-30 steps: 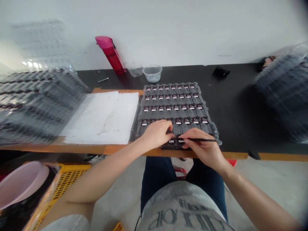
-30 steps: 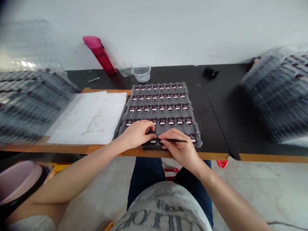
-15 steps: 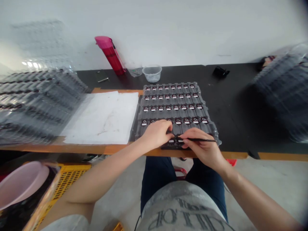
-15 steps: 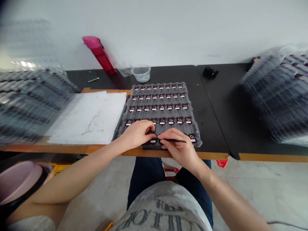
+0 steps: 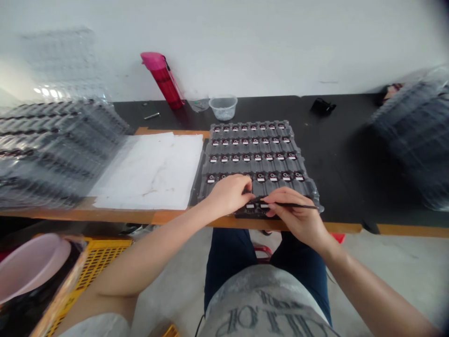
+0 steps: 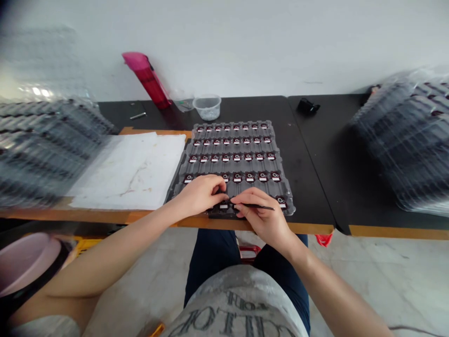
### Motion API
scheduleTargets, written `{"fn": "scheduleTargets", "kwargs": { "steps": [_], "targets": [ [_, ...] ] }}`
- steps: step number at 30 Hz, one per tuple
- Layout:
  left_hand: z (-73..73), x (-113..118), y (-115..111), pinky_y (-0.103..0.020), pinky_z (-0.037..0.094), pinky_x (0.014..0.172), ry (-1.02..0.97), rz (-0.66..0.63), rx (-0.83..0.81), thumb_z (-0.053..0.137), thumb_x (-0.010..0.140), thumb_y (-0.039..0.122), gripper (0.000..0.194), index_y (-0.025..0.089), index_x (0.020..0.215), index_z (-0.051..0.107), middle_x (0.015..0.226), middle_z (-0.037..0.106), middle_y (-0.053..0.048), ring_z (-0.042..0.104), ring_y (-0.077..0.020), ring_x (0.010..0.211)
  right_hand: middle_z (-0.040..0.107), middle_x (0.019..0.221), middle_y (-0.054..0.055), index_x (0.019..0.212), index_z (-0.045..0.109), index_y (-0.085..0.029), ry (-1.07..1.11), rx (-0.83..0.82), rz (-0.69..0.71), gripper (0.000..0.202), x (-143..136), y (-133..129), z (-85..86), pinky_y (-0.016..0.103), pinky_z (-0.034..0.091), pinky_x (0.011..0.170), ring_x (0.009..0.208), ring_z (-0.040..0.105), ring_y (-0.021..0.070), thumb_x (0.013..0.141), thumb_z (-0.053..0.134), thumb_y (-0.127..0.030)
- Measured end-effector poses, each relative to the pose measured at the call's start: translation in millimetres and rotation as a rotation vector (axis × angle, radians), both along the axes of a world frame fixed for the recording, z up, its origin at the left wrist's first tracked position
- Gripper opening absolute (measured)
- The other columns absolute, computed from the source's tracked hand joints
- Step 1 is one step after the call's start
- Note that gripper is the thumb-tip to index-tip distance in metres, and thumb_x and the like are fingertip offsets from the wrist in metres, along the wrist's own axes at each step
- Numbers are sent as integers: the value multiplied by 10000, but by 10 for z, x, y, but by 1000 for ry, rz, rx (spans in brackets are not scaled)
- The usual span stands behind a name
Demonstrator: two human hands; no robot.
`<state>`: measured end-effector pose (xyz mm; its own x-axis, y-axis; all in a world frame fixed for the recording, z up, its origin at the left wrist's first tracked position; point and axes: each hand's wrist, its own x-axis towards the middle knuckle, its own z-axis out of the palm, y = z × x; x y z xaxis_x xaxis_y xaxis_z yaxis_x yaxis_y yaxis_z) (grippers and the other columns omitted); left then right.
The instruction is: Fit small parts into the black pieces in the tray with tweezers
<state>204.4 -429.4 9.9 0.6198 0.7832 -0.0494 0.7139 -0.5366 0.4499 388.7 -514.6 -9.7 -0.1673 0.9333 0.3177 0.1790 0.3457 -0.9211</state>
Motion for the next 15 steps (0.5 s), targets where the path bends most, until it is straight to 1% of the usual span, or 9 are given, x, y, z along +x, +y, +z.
{"fn": "scheduleTargets", "kwargs": {
  "steps": [6, 15],
  "targets": [
    [3, 1, -5, -260, 333, 569, -3, 2, 10, 597, 747, 342, 150, 196, 760, 563, 764, 603, -1, 548, -157, 710, 584, 919, 54, 946, 672, -209, -8, 9, -16, 137, -6, 4, 5, 249, 586, 610, 683, 621, 129, 874, 558, -187],
    [-7, 0, 0, -257, 332, 570, -4, -1, 13, 626, 720, 349, 171, 200, 766, 557, 768, 596, 5, 543, -156, 708, 567, 949, 50, 965, 669, -216, -18, 16, 16, 161, -9, -4, 22, 252, 585, 623, 688, 620, 122, 875, 546, -162]
  ]
}}
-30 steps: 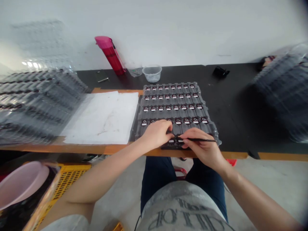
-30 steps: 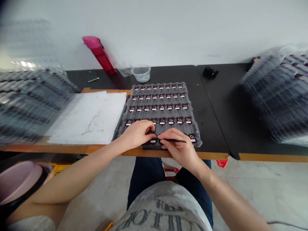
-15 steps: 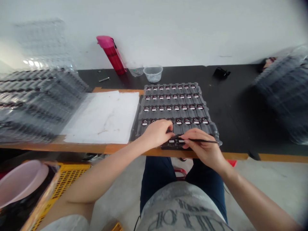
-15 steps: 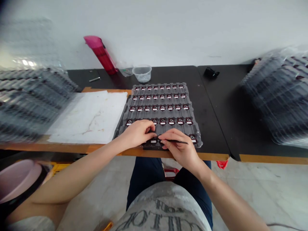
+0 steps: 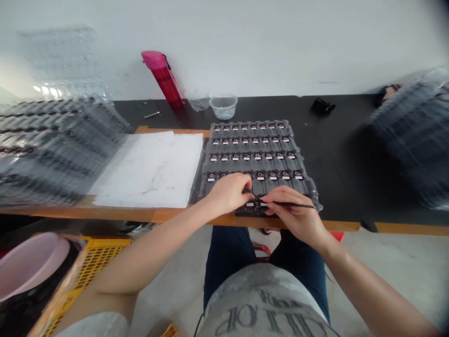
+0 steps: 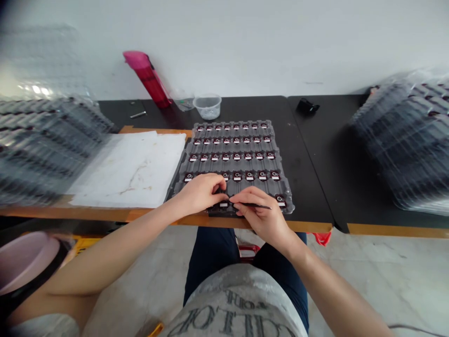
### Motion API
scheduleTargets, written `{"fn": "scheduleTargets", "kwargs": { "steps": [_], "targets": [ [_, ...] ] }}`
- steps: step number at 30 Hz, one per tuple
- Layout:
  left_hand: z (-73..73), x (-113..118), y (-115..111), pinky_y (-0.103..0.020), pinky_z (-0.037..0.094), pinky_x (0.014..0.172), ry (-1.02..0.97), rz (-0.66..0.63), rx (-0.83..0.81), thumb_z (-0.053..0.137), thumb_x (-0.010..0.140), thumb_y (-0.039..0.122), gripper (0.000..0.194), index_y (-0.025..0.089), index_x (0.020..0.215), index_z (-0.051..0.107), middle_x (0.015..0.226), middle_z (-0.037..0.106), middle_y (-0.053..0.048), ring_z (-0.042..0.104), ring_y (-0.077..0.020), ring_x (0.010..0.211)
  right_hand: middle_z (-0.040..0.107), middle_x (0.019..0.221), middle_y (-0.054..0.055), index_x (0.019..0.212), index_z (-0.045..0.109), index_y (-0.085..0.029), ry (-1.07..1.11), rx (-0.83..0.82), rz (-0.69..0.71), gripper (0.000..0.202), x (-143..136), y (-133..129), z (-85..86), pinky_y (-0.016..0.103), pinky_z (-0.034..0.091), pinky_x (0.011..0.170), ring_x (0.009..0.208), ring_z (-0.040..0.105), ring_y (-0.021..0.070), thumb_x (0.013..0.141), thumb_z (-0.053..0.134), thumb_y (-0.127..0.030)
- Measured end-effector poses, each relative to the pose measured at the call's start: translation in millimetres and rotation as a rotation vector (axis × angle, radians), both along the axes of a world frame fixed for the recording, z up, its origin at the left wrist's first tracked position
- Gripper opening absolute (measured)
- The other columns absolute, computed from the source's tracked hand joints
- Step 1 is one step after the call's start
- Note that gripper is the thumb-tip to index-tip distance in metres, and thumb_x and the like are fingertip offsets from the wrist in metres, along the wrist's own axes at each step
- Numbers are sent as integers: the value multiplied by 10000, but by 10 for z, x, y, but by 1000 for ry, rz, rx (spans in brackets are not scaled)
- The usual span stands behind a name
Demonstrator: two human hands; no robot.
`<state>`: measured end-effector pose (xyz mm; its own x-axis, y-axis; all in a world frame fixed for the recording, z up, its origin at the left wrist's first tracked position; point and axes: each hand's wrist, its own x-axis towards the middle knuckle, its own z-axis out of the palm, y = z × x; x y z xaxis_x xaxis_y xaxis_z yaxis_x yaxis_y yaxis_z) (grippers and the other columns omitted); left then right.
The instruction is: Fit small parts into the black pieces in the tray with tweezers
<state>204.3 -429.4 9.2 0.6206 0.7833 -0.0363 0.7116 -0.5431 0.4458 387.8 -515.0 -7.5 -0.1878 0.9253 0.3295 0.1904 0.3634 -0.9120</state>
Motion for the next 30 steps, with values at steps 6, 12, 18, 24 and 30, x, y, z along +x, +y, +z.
{"fn": "scheduleTargets", "kwargs": {
  "steps": [6, 12, 18, 24, 30],
  "targets": [
    [5, -1, 1, -255, 329, 569, 0, 4, -2, 621, 722, 348, 169, 198, 765, 557, 770, 596, 1, 541, -155, 705, 561, 949, 42, 960, 670, -210, -7, 4, 4, 187, -6, 11, -1, 231, 578, 625, 682, 620, 107, 866, 543, -109],
    [-4, -4, 9, -252, 324, 563, -11, -1, 4, 617, 727, 340, 157, 198, 755, 556, 761, 596, 2, 541, -155, 705, 577, 917, 40, 952, 674, -197, 15, -1, -22, 179, -9, 29, -15, 230, 576, 617, 673, 632, 112, 858, 555, -101],
    [-16, 2, 10, -257, 326, 565, -7, -2, 13, 606, 738, 340, 153, 197, 749, 554, 753, 595, 3, 539, -154, 699, 589, 904, 39, 925, 673, -190, 23, -23, -55, 141, 4, 18, -8, 235, 570, 588, 643, 637, 116, 859, 566, -126],
    [-13, 4, 9, -257, 330, 568, -3, -1, 16, 608, 740, 348, 162, 193, 752, 561, 756, 598, 0, 543, -153, 696, 591, 907, 38, 925, 671, -186, 19, -22, -55, 134, 12, 20, -26, 226, 572, 610, 681, 640, 118, 858, 571, -127],
    [-9, 0, 6, -253, 329, 567, -13, -6, 8, 626, 728, 347, 170, 192, 760, 564, 764, 597, -1, 542, -153, 702, 583, 911, 38, 943, 677, -197, 4, 4, -33, 170, 1, 15, -8, 232, 581, 624, 691, 637, 118, 856, 564, -105]
  ]
}}
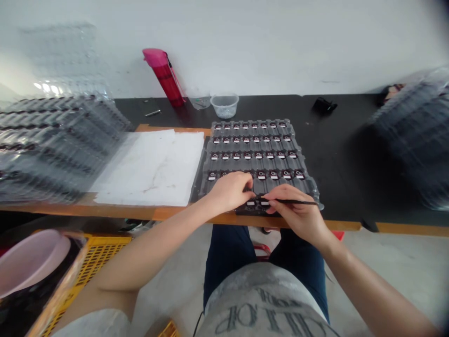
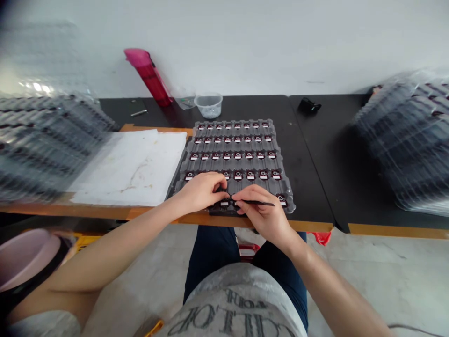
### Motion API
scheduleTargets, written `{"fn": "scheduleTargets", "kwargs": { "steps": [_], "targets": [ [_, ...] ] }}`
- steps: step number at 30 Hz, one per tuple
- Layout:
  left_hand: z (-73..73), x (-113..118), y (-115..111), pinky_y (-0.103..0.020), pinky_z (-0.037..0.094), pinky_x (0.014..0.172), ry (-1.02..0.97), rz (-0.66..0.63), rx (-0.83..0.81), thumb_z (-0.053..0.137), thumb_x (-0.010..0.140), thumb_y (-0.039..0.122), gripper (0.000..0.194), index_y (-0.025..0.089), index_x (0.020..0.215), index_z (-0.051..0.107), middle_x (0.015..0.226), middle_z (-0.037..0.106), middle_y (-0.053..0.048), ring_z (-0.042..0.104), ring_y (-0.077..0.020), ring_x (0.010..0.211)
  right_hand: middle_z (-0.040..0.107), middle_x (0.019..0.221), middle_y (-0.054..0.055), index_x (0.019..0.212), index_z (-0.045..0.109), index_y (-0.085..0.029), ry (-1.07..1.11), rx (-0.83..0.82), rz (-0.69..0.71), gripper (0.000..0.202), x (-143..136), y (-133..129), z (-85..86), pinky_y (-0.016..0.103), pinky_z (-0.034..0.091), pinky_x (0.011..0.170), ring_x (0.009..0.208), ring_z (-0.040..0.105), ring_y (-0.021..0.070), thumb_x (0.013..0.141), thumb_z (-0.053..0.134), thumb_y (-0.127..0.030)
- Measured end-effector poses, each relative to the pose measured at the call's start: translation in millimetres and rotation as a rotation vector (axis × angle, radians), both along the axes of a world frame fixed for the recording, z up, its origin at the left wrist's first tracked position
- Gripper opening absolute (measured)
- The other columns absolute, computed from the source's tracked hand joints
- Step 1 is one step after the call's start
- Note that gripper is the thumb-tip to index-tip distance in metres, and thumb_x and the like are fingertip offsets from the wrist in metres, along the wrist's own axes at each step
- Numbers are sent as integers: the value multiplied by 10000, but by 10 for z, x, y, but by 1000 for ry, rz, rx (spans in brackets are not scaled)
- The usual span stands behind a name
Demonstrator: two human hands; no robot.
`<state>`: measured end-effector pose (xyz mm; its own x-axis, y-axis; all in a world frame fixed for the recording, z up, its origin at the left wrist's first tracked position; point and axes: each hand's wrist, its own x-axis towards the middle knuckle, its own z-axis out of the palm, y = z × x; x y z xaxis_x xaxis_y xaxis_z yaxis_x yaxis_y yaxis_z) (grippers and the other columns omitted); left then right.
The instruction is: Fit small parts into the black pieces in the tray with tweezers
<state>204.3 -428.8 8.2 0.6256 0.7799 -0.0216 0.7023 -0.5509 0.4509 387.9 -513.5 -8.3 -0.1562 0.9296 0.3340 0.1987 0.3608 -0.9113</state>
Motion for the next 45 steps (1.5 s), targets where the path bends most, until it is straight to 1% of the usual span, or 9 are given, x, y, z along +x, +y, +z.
{"fn": "scheduleTargets", "kwargs": {
  "steps": [3, 12, 17, 24, 31, 34, 40, 45],
  "targets": [
    [-1, -2, -1, -254, 330, 574, -1, -2, -5, 641, 714, 343, 177, 191, 759, 562, 756, 591, 1, 538, -152, 702, 571, 924, 38, 951, 675, -198, 1, 13, 25, 186, -3, -10, 15, 226, 582, 617, 665, 629, 105, 855, 556, -91],
    [15, 11, -7, -255, 327, 570, 5, 13, -7, 645, 704, 329, 169, 195, 756, 556, 750, 589, 6, 541, -153, 702, 569, 941, 40, 966, 668, -200, -45, 17, 49, 199, 13, -4, 27, 216, 573, 634, 692, 620, 103, 858, 548, -84],
    [10, 22, -27, -258, 333, 583, 8, 13, 10, 642, 704, 322, 163, 198, 760, 553, 750, 590, 11, 545, -155, 721, 586, 899, 41, 944, 672, -198, -78, 40, 10, 190, 10, 8, 23, 206, 569, 647, 791, 627, 135, 844, 565, -77],
    [-4, 14, -16, -257, 333, 578, 1, 11, 6, 629, 706, 290, 131, 196, 757, 554, 747, 590, 8, 541, -154, 712, 562, 955, 45, 974, 666, -212, -32, 10, 53, 189, 1, 5, 16, 234, 587, 614, 707, 609, 115, 864, 547, -113],
    [5, 2, 4, -257, 336, 576, -9, 5, -12, 622, 723, 340, 163, 194, 762, 560, 764, 597, -3, 546, -158, 719, 574, 958, 44, 962, 672, -226, 0, -27, 33, 153, 11, 1, -14, 255, 593, 616, 667, 616, 119, 872, 558, -179],
    [10, -4, 12, -257, 332, 571, -4, 0, -16, 612, 734, 341, 158, 193, 765, 565, 764, 603, -6, 550, -160, 722, 577, 936, 47, 944, 675, -218, 0, -29, 16, 135, 6, -3, -9, 252, 589, 605, 676, 619, 127, 869, 565, -192],
    [9, -4, 16, -257, 331, 571, 2, -7, -10, 610, 738, 339, 155, 193, 764, 568, 761, 608, -6, 547, -159, 714, 569, 943, 45, 947, 676, -207, 2, -33, 21, 148, 7, -5, 8, 243, 581, 612, 664, 621, 115, 870, 557, -166],
    [8, 3, 13, -258, 327, 569, 2, -7, -11, 609, 733, 337, 155, 191, 765, 566, 748, 601, -4, 542, -155, 702, 574, 945, 45, 949, 678, -206, -14, -24, 25, 148, 12, -3, 4, 246, 577, 623, 690, 621, 120, 874, 553, -182]
  ]
}}
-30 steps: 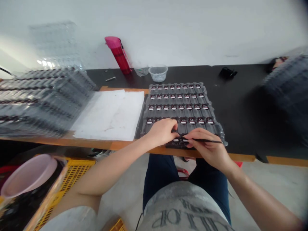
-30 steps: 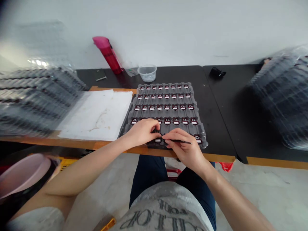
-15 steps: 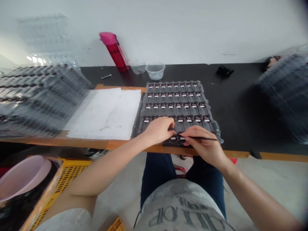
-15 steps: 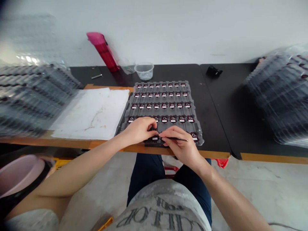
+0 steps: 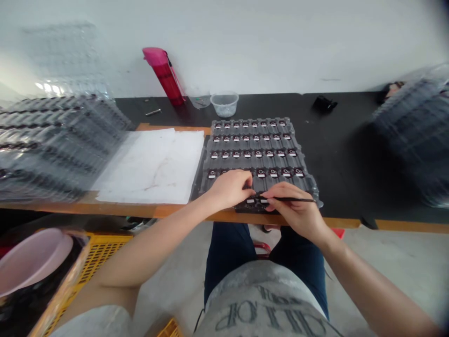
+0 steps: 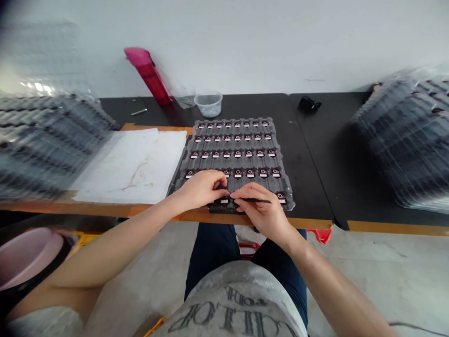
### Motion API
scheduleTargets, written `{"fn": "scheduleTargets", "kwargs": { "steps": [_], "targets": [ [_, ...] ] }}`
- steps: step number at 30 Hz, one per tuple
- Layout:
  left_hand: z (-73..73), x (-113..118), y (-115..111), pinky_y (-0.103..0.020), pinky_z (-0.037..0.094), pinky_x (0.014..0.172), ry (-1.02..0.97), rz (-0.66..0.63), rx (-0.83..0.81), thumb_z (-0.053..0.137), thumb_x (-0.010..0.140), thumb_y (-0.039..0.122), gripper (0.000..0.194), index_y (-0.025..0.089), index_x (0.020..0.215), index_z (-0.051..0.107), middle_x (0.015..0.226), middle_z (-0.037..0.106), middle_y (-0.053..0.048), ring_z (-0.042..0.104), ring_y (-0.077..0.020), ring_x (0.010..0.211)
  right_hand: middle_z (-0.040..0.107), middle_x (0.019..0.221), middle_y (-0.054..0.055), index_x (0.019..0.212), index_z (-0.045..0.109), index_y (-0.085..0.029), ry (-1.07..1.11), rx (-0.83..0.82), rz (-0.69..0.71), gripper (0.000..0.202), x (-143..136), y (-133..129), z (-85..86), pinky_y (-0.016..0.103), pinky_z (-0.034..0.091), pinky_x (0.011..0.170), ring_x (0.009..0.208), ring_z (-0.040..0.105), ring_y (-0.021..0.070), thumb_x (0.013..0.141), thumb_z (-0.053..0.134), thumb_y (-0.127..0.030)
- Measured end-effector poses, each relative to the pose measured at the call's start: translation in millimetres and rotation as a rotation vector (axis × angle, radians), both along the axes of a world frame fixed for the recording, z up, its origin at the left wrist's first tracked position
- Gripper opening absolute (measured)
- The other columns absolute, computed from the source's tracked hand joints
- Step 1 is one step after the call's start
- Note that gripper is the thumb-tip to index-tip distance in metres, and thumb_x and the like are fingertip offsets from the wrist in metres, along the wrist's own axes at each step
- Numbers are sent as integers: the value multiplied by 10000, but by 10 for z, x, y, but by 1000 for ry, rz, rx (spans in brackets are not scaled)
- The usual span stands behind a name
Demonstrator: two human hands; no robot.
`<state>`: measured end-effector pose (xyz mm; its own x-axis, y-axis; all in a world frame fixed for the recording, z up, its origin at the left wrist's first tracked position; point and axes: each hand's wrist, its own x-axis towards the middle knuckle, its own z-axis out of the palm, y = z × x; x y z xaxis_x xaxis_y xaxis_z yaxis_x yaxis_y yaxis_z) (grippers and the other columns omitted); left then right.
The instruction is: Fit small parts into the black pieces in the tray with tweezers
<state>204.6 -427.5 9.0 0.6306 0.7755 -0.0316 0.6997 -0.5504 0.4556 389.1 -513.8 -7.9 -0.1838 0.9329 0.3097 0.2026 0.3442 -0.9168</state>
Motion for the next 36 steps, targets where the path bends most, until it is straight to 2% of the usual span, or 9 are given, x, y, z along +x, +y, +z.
{"fn": "scheduleTargets", "kwargs": {
  "steps": [21, 31, 36],
  "targets": [
    [-3, 1, 1, -262, 330, 568, 4, 7, 3, 634, 697, 342, 173, 201, 761, 556, 755, 595, -1, 550, -168, 716, 568, 942, 46, 953, 674, -208, -14, 15, 7, 158, -7, 6, 3, 239, 584, 626, 696, 616, 118, 871, 549, -157],
    [1, 16, -13, -269, 338, 575, 21, 18, 3, 635, 684, 307, 154, 201, 766, 559, 763, 600, -8, 563, -181, 745, 570, 958, 51, 959, 670, -215, -15, 4, 17, 147, -6, 11, -13, 258, 591, 617, 684, 612, 123, 881, 546, -217],
    [-16, 10, -7, -263, 336, 568, 26, 21, 14, 644, 689, 334, 173, 203, 767, 562, 761, 596, -3, 557, -172, 720, 585, 938, 53, 941, 670, -213, -40, 56, -33, 133, 36, -24, 37, 268, 589, 654, 776, 625, 156, 867, 563, -187]
  ]
}}
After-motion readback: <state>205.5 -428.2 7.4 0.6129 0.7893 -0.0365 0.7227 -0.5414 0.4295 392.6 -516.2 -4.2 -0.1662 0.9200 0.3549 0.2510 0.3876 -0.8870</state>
